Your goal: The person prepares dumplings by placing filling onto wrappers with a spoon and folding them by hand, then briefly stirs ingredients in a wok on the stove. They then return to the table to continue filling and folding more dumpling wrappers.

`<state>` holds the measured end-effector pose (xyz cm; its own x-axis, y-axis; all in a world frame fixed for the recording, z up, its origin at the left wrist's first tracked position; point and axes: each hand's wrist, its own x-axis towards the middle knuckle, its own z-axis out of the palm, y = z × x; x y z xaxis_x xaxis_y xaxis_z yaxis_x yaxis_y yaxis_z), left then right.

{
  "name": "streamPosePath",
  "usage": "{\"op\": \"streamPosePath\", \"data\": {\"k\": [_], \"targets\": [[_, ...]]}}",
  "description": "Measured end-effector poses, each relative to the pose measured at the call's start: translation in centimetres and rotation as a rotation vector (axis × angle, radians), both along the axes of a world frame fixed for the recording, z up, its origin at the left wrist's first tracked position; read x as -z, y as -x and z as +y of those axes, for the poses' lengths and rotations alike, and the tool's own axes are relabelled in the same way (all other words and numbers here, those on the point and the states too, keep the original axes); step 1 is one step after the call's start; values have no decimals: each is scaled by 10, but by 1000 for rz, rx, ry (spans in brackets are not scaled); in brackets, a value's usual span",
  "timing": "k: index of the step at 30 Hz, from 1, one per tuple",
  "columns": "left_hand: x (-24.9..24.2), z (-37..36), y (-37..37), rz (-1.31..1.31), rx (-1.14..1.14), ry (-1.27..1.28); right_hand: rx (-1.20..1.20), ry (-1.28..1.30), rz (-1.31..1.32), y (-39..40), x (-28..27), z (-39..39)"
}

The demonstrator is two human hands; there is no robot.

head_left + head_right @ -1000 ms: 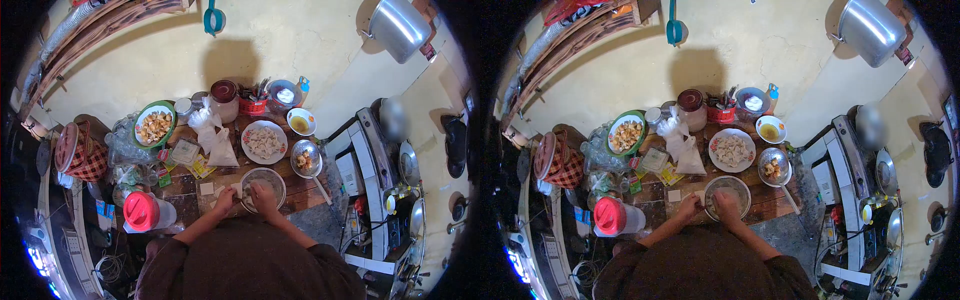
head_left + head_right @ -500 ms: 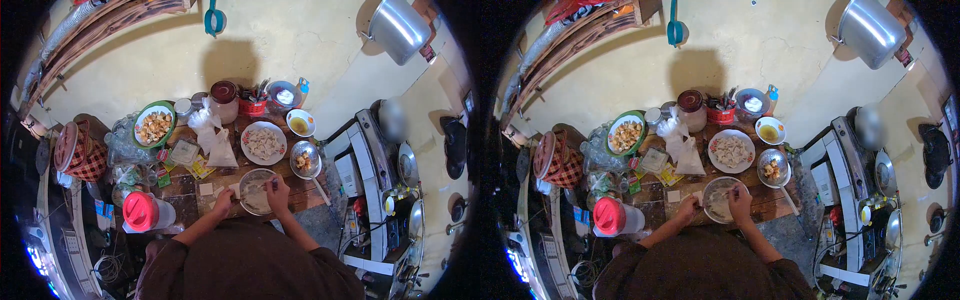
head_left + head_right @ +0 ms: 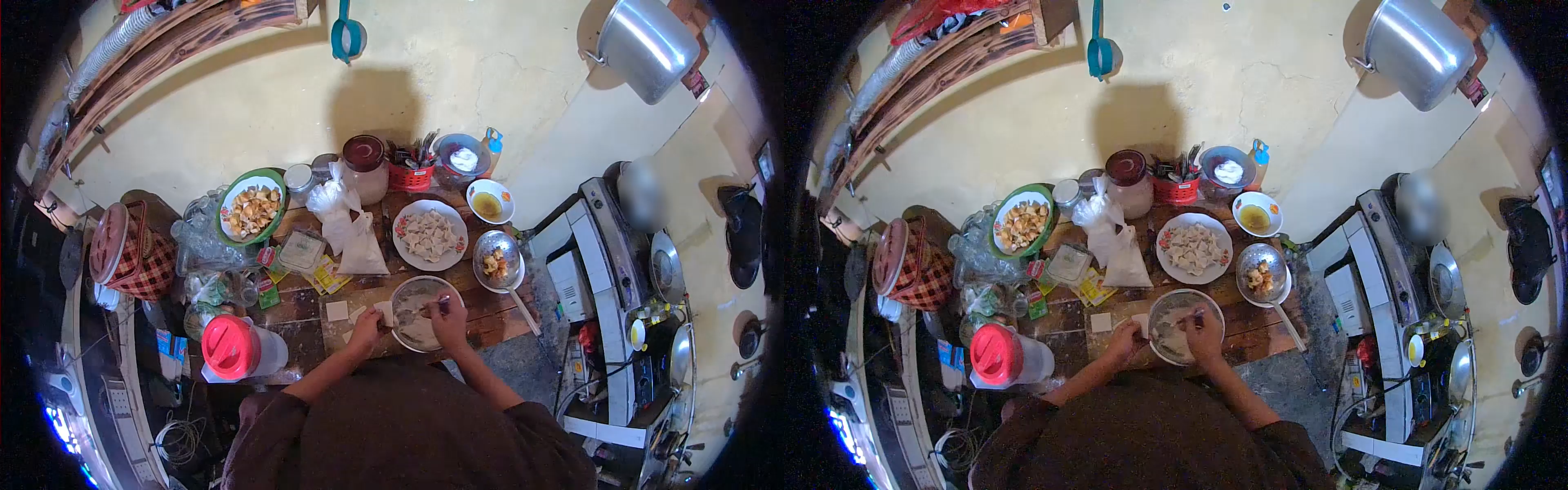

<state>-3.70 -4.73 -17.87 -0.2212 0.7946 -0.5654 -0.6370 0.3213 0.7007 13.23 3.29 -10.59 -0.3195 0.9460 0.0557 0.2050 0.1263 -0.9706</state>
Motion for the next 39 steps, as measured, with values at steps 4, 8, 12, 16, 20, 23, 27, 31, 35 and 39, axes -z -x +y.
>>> {"op": "streamPosePath", "data": {"k": [4, 8, 12, 16, 20, 23, 27, 31, 35, 39], "targets": [[-11, 0, 6, 100, -24, 23, 52, 216, 293, -20, -4, 14], [-51, 1, 11, 160, -76, -12, 130, 436, 455, -36, -36, 17], [-70, 0, 16, 350, 130, -51, 125, 646, 670, -48, -51, 16], [-105, 0, 6, 179, 229, -125, 85, 723, 746, -49, -63, 15], [-136, -1, -1, 44, 252, -105, 4, 812, 881, -50, -59, 17], [-153, -2, -1, -30, 300, -121, -41, 861, 909, -52, -55, 17], [-162, -5, 0, -198, 279, -154, -65, 887, 903, -51, -49, 16], [-164, -7, 1, -269, 278, -179, -83, 952, 925, -53, -44, 15], [-156, -8, 4, -287, 284, -191, -99, 1072, 986, -59, -27, 18], [-152, -8, 6, -249, 302, -143, -125, 1147, 1065, -63, -12, 20]]}}
